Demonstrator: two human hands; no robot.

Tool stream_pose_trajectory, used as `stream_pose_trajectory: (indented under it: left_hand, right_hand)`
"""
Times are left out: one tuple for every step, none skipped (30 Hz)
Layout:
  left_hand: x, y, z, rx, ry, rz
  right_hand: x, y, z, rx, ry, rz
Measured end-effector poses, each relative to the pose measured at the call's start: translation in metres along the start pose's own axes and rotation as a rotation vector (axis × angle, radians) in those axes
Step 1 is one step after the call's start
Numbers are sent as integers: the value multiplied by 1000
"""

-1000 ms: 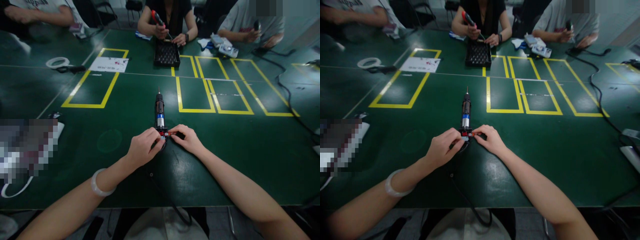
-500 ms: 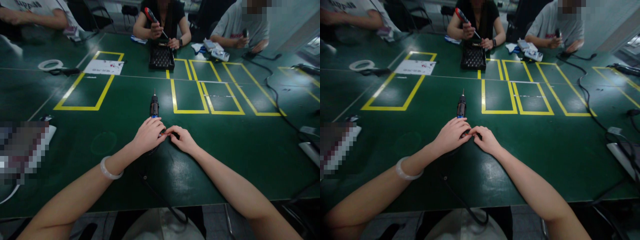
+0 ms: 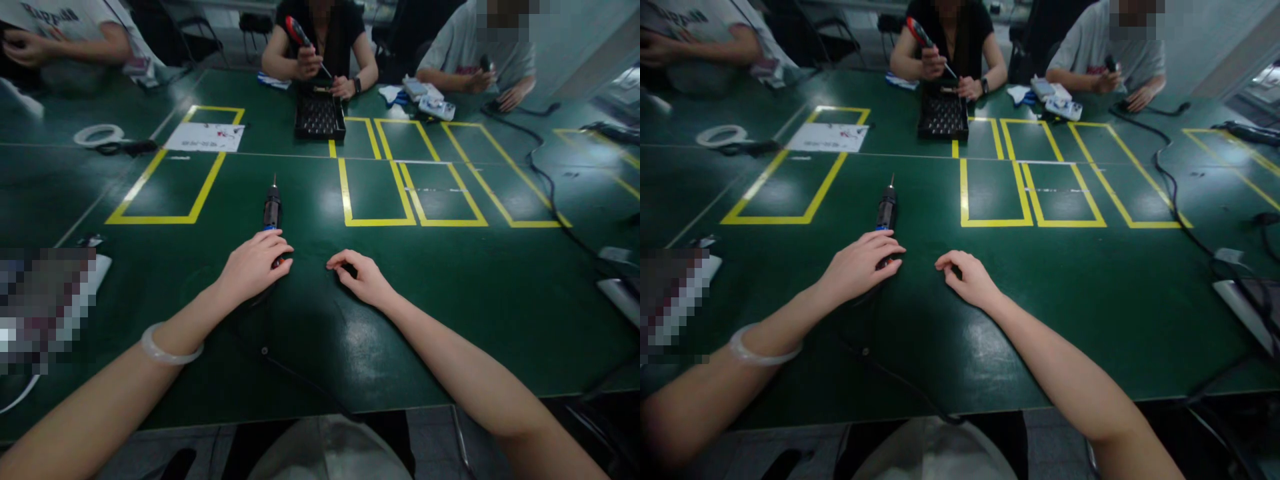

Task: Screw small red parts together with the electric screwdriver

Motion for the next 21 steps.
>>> stream_pose_trajectory:
  left_hand:
    - [10,-4,3,3,-22,-17]
    - [20,-8,5,6,-44,-36]
    - [30,-12,8,9,-64,-55]
    - [41,-16,11,15,-82,-74]
    - [52,-20,14,20,-98,-90]
    - [62,-24,17,25,-113,-105]
    - [72,-29,20,31,-127,-117]
    - [82,-33,23,37,-145,-128]
    - [91,-38,26,41,-164,-139]
    - [100,-43,29,47,-179,-149]
    - [107,-47,31,57,-188,-159]
    - [114,-51,33,71,-192,-171]
    - [120,-54,34,88,-193,-184]
    - [126,-58,36,105,-196,-199]
    - [133,-61,37,121,-204,-214]
    - [141,-64,39,135,-217,-228]
    - [149,-67,40,148,-234,-240]
    - [158,-70,42,160,-253,-247]
    - [167,-72,44,175,-272,-250]
    - [175,-75,46,192,-287,-251]
    - [182,-76,48,209,-294,-250]
  right_hand:
    - [0,0,0,-1,3,0]
    - [0,0,0,0,4,0]
    - [0,0,1,0,5,2]
    - [0,-1,1,1,6,6]
    - [0,-1,1,2,7,10]
    - [0,-1,1,3,8,14]
    - [0,-1,1,4,10,18]
    - [0,-1,1,6,10,22]
    - [1,-1,1,7,11,25]
    - [1,-1,1,7,11,26]
    - [1,-1,0,7,10,27]
    - [1,-1,0,7,9,27]
    - [1,-1,0,7,9,28]
    - [2,-1,0,8,9,29]
    - [2,-1,0,9,10,30]
    - [1,-2,0,10,12,31]
    - [1,-2,1,11,12,32]
    - [2,-2,1,11,12,33]
    - [2,-2,2,12,9,36]
    - [2,-2,2,12,6,39]
    - [2,-2,3,13,2,43]
Point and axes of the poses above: each hand's wrist, its own z-axis away from the middle knuckle, its own y-axis out of the palm, x = y × z, the point moved 7 cm from there along -z, towards the middle knuckle, and after that the axes turned 15 degrees about z, right-handed, at the moved point
